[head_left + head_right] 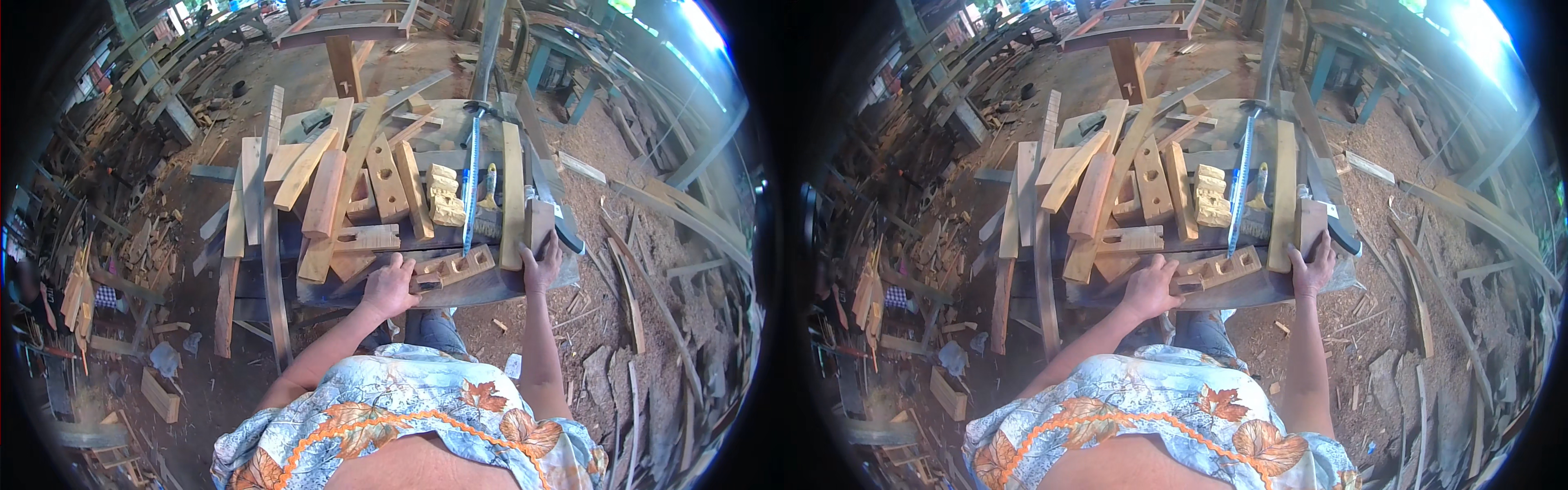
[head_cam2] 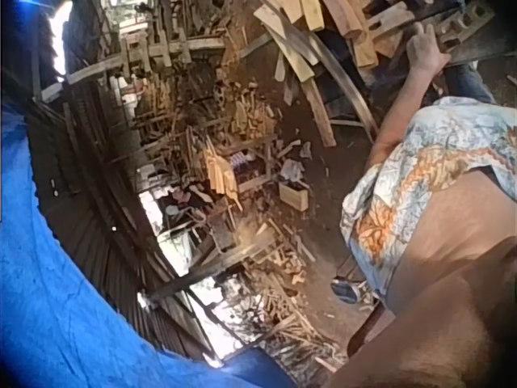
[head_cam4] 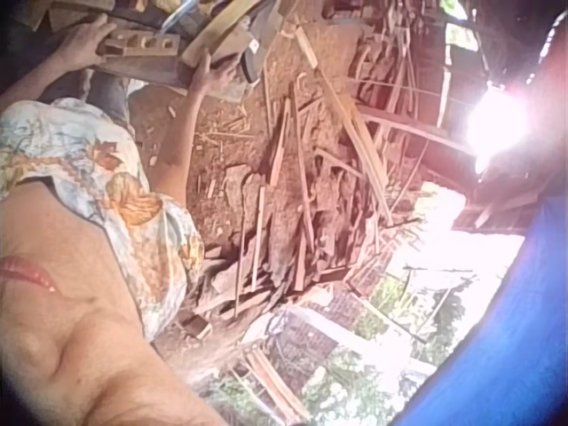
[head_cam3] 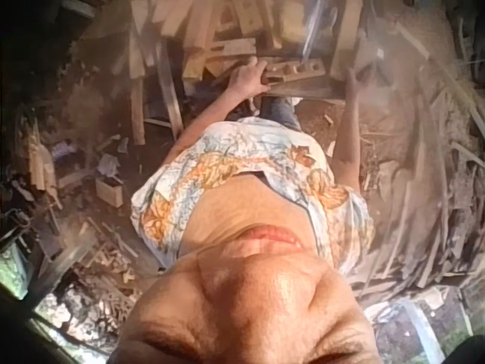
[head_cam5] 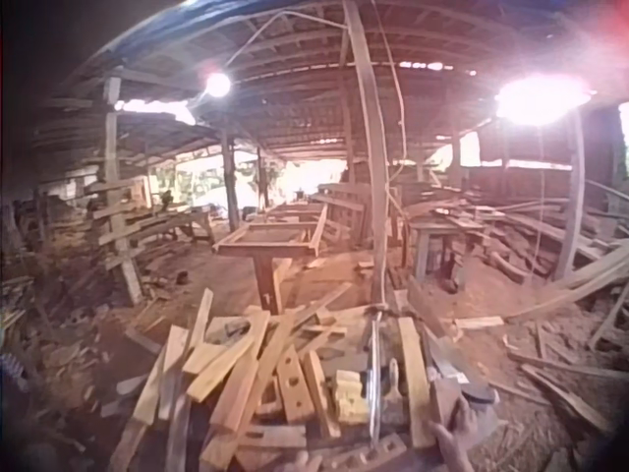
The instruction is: The person chisels a wooden piece on a workbench, positioning a chisel into its slots and repeatedly striking it with a wooden block.
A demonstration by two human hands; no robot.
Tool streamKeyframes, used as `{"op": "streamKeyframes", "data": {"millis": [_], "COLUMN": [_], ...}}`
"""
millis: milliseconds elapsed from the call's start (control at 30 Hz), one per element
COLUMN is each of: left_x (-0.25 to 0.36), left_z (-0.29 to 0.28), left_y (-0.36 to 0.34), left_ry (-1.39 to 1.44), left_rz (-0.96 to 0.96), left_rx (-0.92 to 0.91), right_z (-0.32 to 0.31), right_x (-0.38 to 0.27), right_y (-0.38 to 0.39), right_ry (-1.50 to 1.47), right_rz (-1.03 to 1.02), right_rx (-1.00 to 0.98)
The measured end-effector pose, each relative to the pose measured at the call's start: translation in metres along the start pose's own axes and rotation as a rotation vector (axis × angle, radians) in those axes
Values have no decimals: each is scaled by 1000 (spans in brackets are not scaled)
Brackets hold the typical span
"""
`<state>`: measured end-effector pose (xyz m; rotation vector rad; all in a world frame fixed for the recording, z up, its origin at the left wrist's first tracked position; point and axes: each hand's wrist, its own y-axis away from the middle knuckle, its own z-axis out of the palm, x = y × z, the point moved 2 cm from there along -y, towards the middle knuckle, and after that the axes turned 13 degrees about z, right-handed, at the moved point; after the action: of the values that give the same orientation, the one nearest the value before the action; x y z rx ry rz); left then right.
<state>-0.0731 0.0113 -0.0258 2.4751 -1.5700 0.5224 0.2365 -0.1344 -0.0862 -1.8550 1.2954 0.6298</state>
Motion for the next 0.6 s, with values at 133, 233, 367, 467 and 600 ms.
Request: {"op": "streamKeyframes", "data": {"millis": [133, 233, 367, 467, 600], "left_x": [-1, -1, -1, 0, -2], "left_z": [2, 2, 1, 1, 3], "left_y": [1, 2, 3, 3, 3], "left_ry": [-6, 5, 18, 17, 18], "left_rz": [13, 7, 6, 8, -7], "left_rx": [26, 34, 32, 35, 33], "right_z": [1, 0, 3, 7, 2], "right_x": [-1, 0, 12, 25, 15], "right_y": [0, -1, -5, -8, -5], "right_ry": [-59, -53, -40, -85, -262], "right_rz": [9, 13, -6, -16, -39], "right_rx": [-14, -25, -43, -62, -79]}}
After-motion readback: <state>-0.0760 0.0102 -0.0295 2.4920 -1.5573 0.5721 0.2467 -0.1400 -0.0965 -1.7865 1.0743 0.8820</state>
